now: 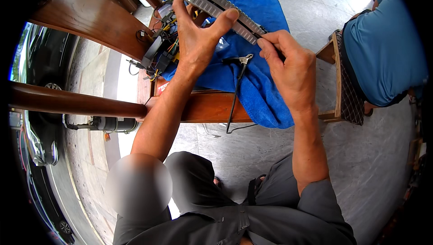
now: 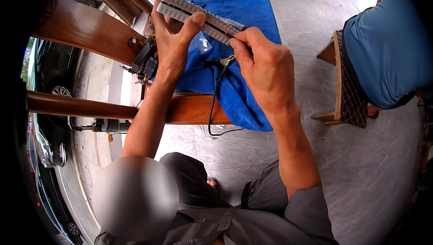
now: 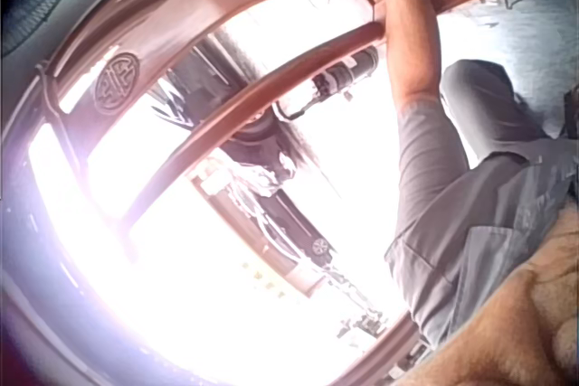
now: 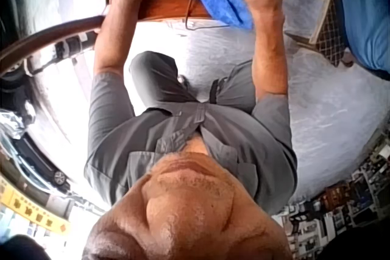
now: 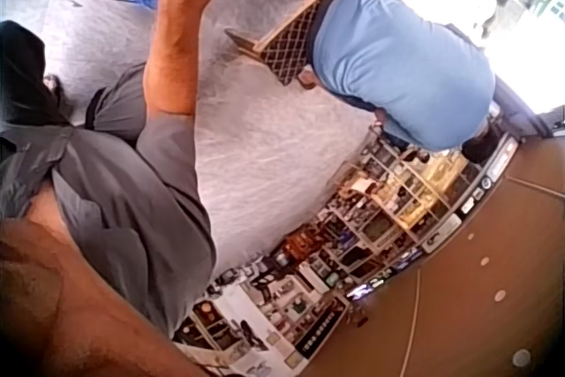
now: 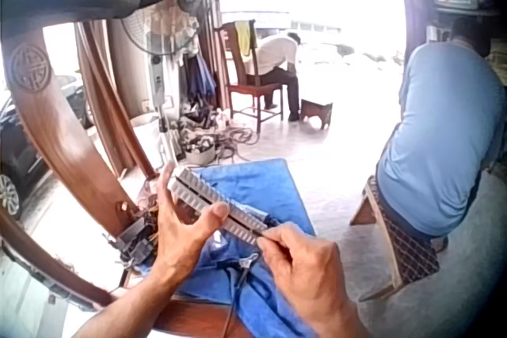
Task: The person sits on the floor and uses a screwdriver to unscrew a silver electronic device. They then use a soldering iron to work on wires and components, occasionally picking up and inspecting small parts. The person also handles a vacuum cleaner briefly before returning to the electronics repair.
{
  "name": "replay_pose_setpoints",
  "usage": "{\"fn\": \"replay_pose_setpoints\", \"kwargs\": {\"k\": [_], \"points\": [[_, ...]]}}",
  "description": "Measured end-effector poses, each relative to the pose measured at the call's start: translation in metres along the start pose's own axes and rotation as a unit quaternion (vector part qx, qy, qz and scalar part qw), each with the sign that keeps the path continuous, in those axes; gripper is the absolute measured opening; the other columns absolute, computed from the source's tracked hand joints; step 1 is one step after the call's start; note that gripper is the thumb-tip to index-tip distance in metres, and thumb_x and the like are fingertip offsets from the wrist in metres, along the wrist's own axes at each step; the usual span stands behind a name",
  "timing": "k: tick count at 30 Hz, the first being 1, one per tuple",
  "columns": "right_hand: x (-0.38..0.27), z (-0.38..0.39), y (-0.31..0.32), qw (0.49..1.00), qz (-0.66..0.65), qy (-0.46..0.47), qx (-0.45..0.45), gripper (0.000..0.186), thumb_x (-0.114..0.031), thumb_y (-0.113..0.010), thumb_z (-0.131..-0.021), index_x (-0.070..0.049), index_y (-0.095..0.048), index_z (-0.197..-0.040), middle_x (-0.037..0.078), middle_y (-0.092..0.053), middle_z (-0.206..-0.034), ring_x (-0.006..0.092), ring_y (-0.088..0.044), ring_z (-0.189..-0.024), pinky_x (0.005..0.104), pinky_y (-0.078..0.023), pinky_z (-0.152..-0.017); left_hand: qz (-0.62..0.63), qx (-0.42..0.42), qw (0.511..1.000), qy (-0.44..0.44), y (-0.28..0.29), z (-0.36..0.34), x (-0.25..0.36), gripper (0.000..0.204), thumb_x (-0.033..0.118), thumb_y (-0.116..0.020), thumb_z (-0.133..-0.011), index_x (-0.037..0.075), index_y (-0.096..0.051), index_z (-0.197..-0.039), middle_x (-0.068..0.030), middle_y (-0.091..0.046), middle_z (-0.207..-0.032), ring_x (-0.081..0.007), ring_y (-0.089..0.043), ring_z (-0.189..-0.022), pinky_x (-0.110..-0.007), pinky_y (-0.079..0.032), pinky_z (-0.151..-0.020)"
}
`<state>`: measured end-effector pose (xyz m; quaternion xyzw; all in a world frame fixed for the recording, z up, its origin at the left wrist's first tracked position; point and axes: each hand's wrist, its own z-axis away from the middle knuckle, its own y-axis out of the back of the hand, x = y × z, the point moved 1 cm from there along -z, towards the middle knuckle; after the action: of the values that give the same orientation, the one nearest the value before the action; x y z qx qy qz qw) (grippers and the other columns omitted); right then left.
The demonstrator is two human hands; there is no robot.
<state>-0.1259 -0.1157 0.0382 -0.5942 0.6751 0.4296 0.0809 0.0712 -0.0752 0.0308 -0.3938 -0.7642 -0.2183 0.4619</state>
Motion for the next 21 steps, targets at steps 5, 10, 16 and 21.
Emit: {"fn": "replay_pose_setpoints", "kwargs": {"k": [5, 10, 16, 21], "points": [[-0.0038, -0.0005, 0.0062, 0.998, -0.013, -0.053, -0.043, 0.008, -0.007, -0.075, -0.095, -0.001, -0.071, -0.100, 0.010, -0.076, -0.079, 0.0156, -0.075, -0.073, 0.0266, -0.055, -0.062, -0.010, -0.017, 1.000, -0.007, 0.0016, 0.0002, 0.0005, 0.124, 0.036, -0.091, -0.077, 0.002, -0.008, -0.162, -0.0268, -0.053, -0.131, -0.0349, -0.061, -0.123, -0.046, -0.057, -0.100], [-0.0033, -0.0034, 0.0085, 0.996, 0.065, 0.066, 0.001, 0.008, -0.010, -0.077, -0.091, -0.007, -0.070, -0.095, 0.009, -0.072, -0.078, 0.0275, -0.070, -0.065, 0.0372, -0.053, -0.057, 0.020, -0.007, 1.000, 0.000, -0.0006, 0.0004, 0.0012, 0.124, 0.034, -0.091, -0.077, 0.004, -0.007, -0.162, -0.0246, -0.052, -0.131, -0.0326, -0.062, -0.121, -0.045, -0.058, -0.098], [-0.0036, -0.0035, 0.0041, 0.996, 0.053, 0.065, 0.015, 0.009, -0.008, -0.077, -0.090, -0.006, -0.071, -0.096, 0.010, -0.071, -0.082, 0.0285, -0.069, -0.067, 0.0375, -0.053, -0.058, 0.038, 0.001, 0.999, -0.014, -0.0034, 0.0046, 0.0067, 0.125, 0.025, -0.093, -0.075, 0.007, -0.006, -0.163, -0.0206, -0.052, -0.130, -0.0289, -0.061, -0.119, -0.042, -0.057, -0.099], [-0.0069, -0.0059, 0.0072, 1.000, 0.009, 0.019, -0.015, 0.011, -0.006, -0.078, -0.089, -0.004, -0.072, -0.099, 0.012, -0.074, -0.087, 0.0287, -0.071, -0.069, 0.0360, -0.053, -0.060, 0.005, 0.025, 0.997, -0.068, 0.0005, 0.0030, 0.0042, 0.134, 0.023, -0.096, -0.070, 0.009, -0.002, -0.165, -0.0203, -0.045, -0.140, -0.0305, -0.057, -0.122, -0.044, -0.053, -0.105]]}}
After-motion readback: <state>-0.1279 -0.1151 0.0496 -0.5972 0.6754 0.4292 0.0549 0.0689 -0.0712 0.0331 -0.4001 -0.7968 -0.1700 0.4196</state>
